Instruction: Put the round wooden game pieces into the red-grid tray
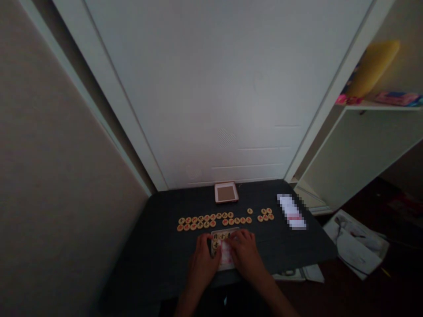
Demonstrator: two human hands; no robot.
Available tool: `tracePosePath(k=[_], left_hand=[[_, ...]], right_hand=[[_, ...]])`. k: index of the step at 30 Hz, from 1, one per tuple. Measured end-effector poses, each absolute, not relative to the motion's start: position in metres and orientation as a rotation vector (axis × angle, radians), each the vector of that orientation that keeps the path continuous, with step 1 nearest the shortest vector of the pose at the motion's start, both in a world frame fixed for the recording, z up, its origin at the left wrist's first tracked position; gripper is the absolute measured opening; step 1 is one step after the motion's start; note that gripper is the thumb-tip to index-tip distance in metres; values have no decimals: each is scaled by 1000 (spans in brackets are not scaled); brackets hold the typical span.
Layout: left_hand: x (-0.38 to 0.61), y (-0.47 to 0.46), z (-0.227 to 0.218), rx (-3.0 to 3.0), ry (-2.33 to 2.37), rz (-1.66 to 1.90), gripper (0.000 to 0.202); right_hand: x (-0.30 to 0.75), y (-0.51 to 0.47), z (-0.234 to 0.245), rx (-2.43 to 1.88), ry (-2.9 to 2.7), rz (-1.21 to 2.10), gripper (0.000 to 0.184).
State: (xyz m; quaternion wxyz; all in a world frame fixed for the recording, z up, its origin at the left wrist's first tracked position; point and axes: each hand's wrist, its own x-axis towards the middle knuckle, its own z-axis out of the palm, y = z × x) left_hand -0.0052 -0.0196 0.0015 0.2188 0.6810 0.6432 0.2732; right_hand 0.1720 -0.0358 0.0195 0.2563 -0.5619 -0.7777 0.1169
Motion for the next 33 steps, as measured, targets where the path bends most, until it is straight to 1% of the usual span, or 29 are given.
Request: tracePosePath(k=[7, 14, 20, 24, 33], left_hand=[[-11, -22, -7, 1882, 1708, 899, 24], [-22, -15, -21, 1817, 1615, 1094, 17], [-28, -14, -27, 1714, 1569, 1179, 23], [-28, -16, -24, 1710, 1549, 1196, 21], [-29, -17, -20, 1706, 1557, 1172, 25]], right_hand=[[174, -32, 14, -1503, -2071, 303, 36], [213, 2, 11, -1581, -1897, 186, 22], [236, 45, 19, -1576, -2110, 383, 14], [234, 57, 21, -1551, -2156, 427, 8], [232, 54, 30, -1542, -2149, 474, 7]])
